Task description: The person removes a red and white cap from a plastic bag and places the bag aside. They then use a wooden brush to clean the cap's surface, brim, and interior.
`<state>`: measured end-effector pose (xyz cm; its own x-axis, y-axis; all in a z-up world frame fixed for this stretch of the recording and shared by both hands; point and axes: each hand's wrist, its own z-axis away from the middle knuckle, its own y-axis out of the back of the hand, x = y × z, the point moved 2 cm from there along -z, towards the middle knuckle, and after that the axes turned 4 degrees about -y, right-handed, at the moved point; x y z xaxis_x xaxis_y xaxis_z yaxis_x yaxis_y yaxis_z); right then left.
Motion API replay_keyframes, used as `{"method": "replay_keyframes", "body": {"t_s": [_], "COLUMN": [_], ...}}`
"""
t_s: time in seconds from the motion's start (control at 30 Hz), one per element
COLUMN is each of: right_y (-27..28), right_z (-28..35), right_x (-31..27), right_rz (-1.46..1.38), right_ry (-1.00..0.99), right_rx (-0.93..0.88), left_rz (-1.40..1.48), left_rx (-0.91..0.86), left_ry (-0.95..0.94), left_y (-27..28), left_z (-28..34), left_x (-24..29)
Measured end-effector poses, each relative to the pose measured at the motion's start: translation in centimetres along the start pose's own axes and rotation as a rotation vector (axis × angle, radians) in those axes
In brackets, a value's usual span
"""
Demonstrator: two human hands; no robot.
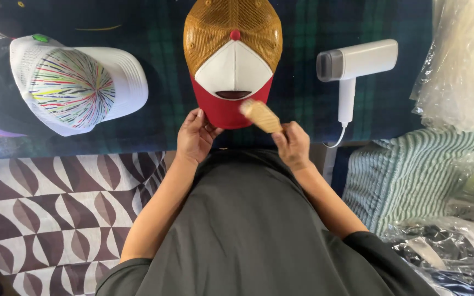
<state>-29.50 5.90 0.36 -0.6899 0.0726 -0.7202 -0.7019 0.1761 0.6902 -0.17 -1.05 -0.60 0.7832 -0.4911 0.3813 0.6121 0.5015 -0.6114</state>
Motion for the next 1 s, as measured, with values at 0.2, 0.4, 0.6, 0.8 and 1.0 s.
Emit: {"method": "replay_keyframes", "body": {"t_s": [0.2, 0.4, 0.6, 0.8, 1.0], "right_y": [1.4, -0.4, 2.1, 1.4, 3.0], "right_z": [-3.6, -0.3, 0.2, -2.7, -1.7], "right_x": [2.4, -0.1, -4.2, -15.6, -10.6], "right_rz": [-0.037, -0.055, 0.032, 0.259, 0.283], "right_ry": [-0.365, -0.154, 0.053, 0.399, 0.237], "right_rx": [0.261, -0.022, -0.120, -0.254, -0.197], "left_rz": [-0.005, 0.003, -0.007, 0.004, 0.041], "left_rx": [-0.002, 0.000, -0.034, -0.044, -0.091], "left_ry": [-0.022, 0.007, 0.034, 0.058, 0.082], "left_y": [0.1, 0.4, 0.1, -0.7, 0.5], "left_z": [-0.3, -0.5, -0.1, 0.9, -0.1], "left_x": [0.1, 0.2, 0.9, 2.0, 1.3]}}
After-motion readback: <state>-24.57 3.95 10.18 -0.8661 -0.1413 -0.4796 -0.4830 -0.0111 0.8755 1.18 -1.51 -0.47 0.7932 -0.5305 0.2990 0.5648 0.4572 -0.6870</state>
